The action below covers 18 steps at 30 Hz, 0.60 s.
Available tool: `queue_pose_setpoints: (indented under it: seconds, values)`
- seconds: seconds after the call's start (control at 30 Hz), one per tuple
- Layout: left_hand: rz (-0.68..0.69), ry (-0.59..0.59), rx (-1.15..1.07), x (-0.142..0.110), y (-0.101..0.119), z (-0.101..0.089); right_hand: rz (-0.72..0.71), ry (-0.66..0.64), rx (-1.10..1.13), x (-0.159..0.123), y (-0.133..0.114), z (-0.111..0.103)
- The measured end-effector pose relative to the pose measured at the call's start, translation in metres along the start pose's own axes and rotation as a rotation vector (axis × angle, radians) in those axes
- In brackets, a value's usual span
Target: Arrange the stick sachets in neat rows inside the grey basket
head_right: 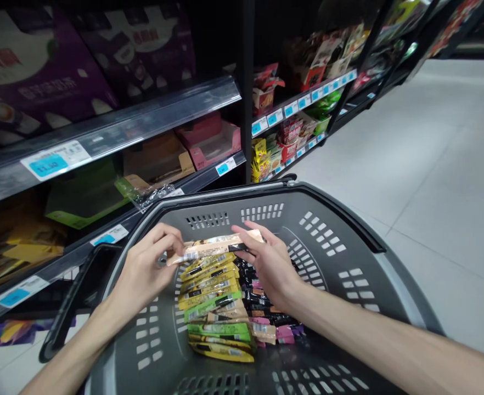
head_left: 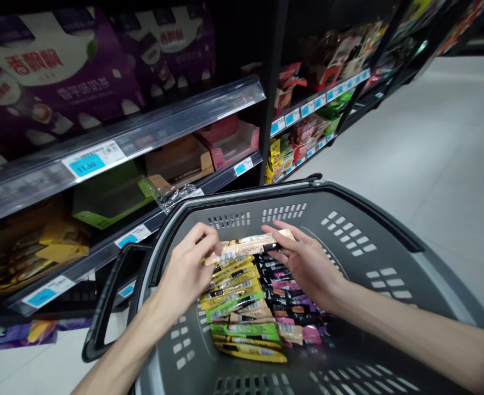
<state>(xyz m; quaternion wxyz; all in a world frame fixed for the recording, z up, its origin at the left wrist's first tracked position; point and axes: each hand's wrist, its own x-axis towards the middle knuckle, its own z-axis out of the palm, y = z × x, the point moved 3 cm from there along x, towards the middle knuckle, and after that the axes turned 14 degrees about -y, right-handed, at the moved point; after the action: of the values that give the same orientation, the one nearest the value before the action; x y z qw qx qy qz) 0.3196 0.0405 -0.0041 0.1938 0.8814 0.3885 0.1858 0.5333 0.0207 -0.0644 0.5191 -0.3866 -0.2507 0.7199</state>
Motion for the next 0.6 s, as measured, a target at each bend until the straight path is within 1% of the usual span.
queue_pose_setpoints:
  seconds: [0.17,0.4,0.6]
  values:
    - [0.012,0.011,0.033,-0.0011,-0.0014,0.0017,-0.019,-0.018,0.001,0.0008,0.0004,-0.0012]
    - [-0.002,-0.013,0.0,-0.0016,-0.0006,0.0029,-0.042,-0.026,0.007,0.0017,-0.0002,-0.0011]
    - [0.015,0.025,0.006,-0.0014,0.001,0.0003,-0.02,-0.025,0.002,0.0025,0.0009,0.0003]
